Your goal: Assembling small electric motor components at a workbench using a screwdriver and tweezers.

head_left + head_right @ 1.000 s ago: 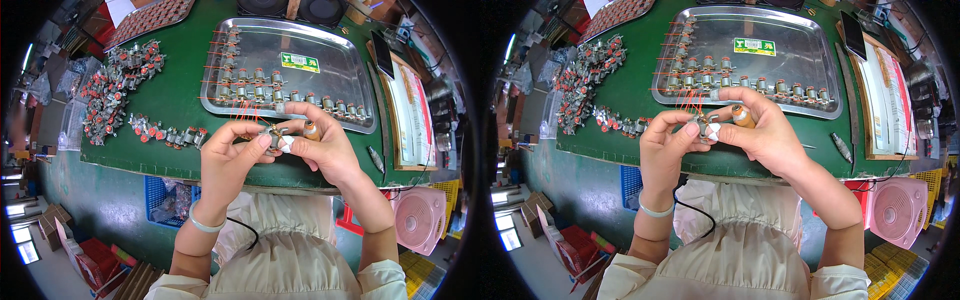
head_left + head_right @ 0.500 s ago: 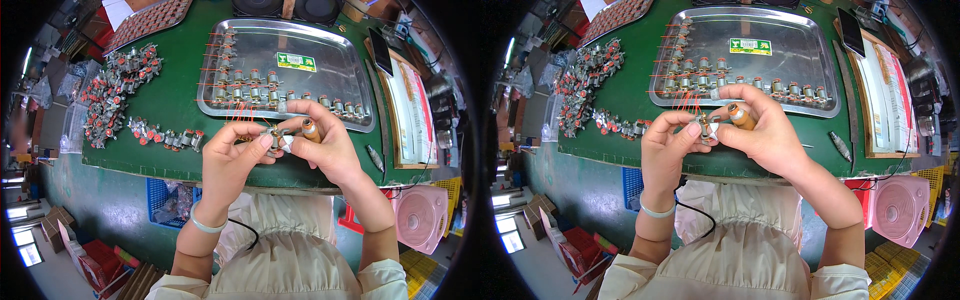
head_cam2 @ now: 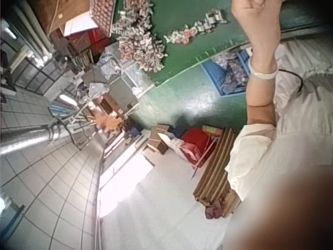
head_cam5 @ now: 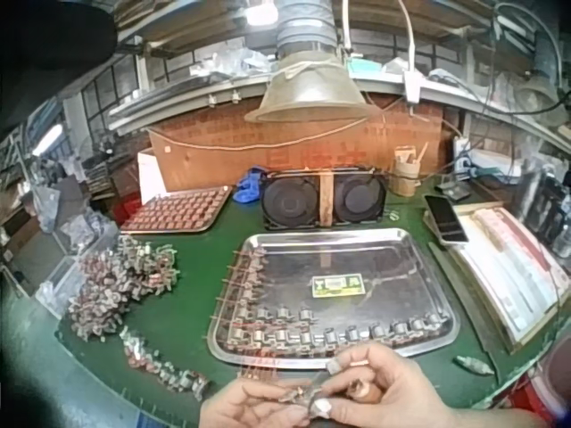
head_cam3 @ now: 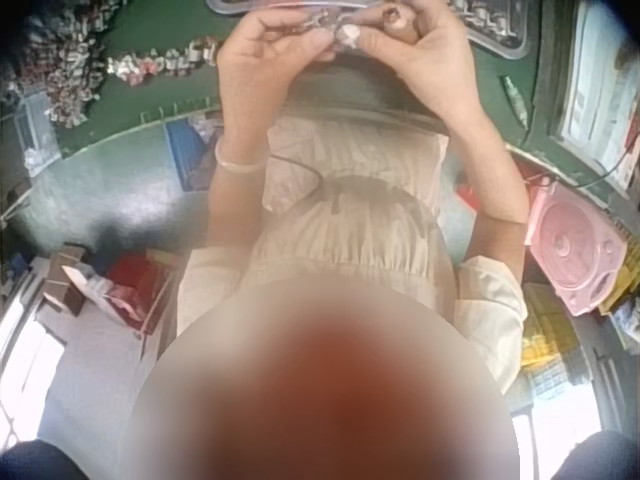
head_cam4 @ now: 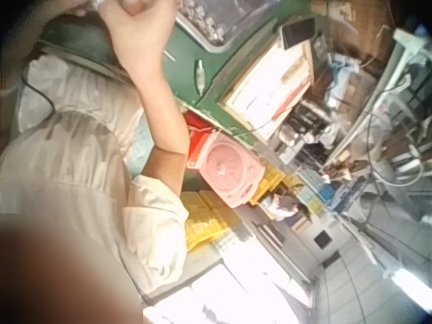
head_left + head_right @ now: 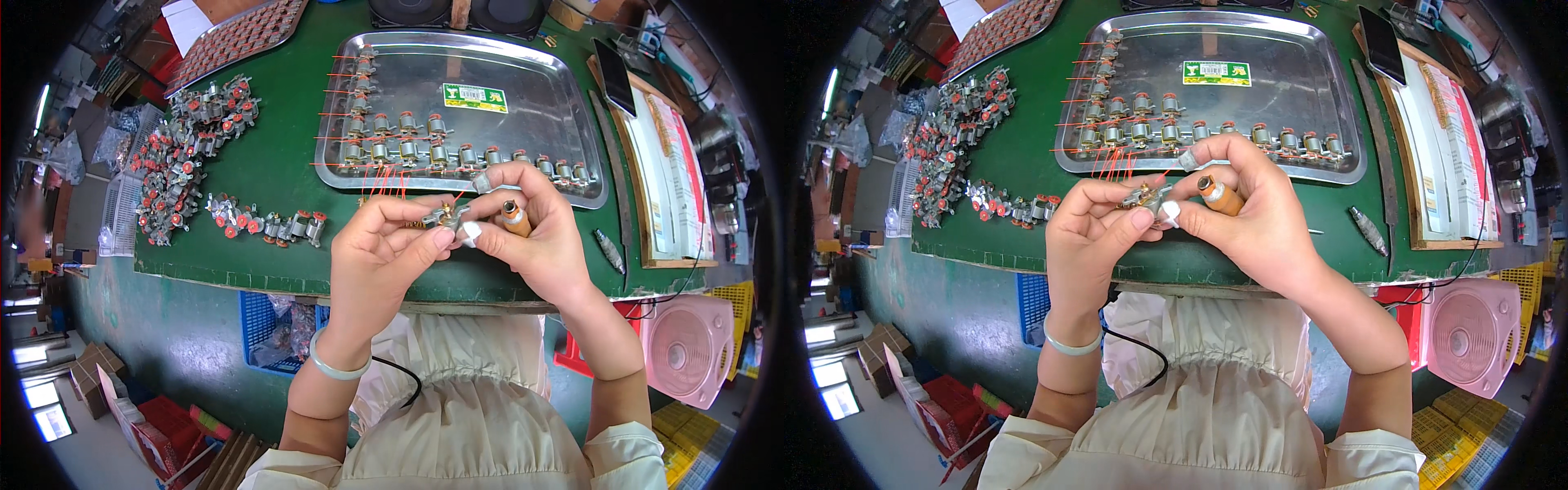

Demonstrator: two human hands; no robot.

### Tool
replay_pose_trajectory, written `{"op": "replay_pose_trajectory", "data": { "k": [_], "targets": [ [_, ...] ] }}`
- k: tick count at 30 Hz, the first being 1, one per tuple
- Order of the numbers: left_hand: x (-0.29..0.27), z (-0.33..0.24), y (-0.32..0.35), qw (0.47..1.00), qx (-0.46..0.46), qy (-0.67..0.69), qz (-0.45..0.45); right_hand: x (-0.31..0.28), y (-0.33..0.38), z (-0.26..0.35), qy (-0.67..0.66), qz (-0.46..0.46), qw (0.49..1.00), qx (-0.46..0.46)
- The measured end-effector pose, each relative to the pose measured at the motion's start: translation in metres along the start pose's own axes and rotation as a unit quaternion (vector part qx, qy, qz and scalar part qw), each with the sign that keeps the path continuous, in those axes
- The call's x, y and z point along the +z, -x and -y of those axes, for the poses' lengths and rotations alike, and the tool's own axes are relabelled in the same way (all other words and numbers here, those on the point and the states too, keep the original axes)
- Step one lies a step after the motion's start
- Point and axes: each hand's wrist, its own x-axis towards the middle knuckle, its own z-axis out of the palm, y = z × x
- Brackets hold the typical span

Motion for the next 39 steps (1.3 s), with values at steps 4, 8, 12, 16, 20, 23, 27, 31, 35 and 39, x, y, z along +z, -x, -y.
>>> {"op": "replay_pose_trajectory", "data": {
  "k": [4, 8, 12, 16, 20, 23, 27, 31, 35, 39],
  "targets": [
    [-0.003, -0.002, 0.001, 0.999, -0.035, 0.011, 0.013, -0.009, 0.005, 0.010, 0.011, -0.033, 0.999, -0.010],
    [-0.004, -0.005, 0.000, 0.999, -0.043, 0.022, 0.007, -0.028, 0.011, 0.026, 0.323, -0.088, 0.935, -0.120],
    [-0.004, 0.002, -0.002, 1.000, -0.023, 0.012, 0.007, -0.046, 0.025, 0.021, 0.143, -0.036, 0.987, 0.056],
    [0.004, 0.005, -0.005, 0.985, -0.053, 0.166, -0.002, -0.013, 0.050, -0.001, -0.055, -0.081, 0.994, -0.058],
    [0.012, 0.009, -0.002, 0.964, -0.066, 0.256, 0.001, -0.006, 0.043, -0.014, 0.270, -0.051, 0.921, -0.277],
    [0.017, 0.010, -0.001, 0.953, -0.071, 0.294, -0.019, 0.003, 0.046, -0.022, 0.233, -0.117, 0.926, -0.272],
    [0.021, 0.012, -0.001, 0.951, -0.054, 0.302, -0.044, 0.004, 0.043, -0.026, 0.246, -0.140, 0.917, -0.280],
    [0.026, 0.012, -0.001, 0.965, -0.025, 0.252, -0.068, 0.000, 0.039, -0.034, 0.366, -0.138, 0.841, -0.373],
    [0.025, 0.016, 0.000, 0.977, 0.025, 0.200, -0.072, 0.003, 0.056, -0.021, 0.077, -0.091, 0.993, 0.005],
    [0.027, 0.011, -0.001, 0.983, 0.060, 0.156, -0.071, 0.008, 0.052, -0.021, -0.003, -0.125, 0.992, -0.031]
  ]
}}
